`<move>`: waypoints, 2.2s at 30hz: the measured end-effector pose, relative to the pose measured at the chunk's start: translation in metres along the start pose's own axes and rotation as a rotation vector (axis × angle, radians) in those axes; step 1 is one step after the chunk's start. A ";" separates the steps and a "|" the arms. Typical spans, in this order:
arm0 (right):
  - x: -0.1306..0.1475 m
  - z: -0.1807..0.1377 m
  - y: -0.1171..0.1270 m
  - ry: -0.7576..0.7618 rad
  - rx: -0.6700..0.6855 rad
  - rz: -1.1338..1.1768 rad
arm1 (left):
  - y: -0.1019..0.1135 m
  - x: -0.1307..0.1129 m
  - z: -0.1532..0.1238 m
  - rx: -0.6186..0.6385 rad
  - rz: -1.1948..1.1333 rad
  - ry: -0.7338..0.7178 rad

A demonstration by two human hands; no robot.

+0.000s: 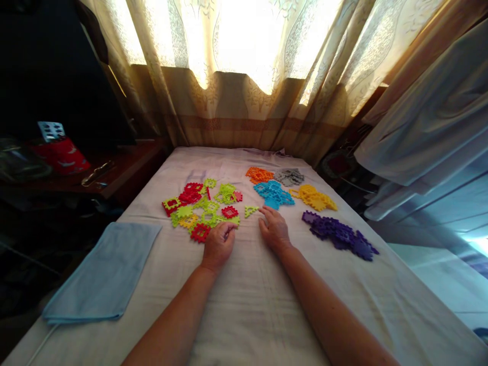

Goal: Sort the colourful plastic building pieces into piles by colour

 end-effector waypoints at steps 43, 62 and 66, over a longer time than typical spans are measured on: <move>0.032 -0.031 0.007 0.030 0.049 -0.165 | 0.137 0.083 0.132 0.103 0.833 0.376; 0.035 -0.029 0.010 0.068 0.176 -0.110 | 0.082 0.112 0.216 0.358 0.821 0.208; 0.035 -0.028 0.011 0.053 0.212 -0.111 | 0.048 0.121 0.231 0.517 0.756 0.182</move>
Point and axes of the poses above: each hand's wrist, its own z-axis towards the middle knuckle, its own y-axis out of the back of the hand, x = y × z, the point moved 1 cm from there along z, towards the middle knuckle, and after that the axes turned 11 degrees about -z, right-handed, at the moved point
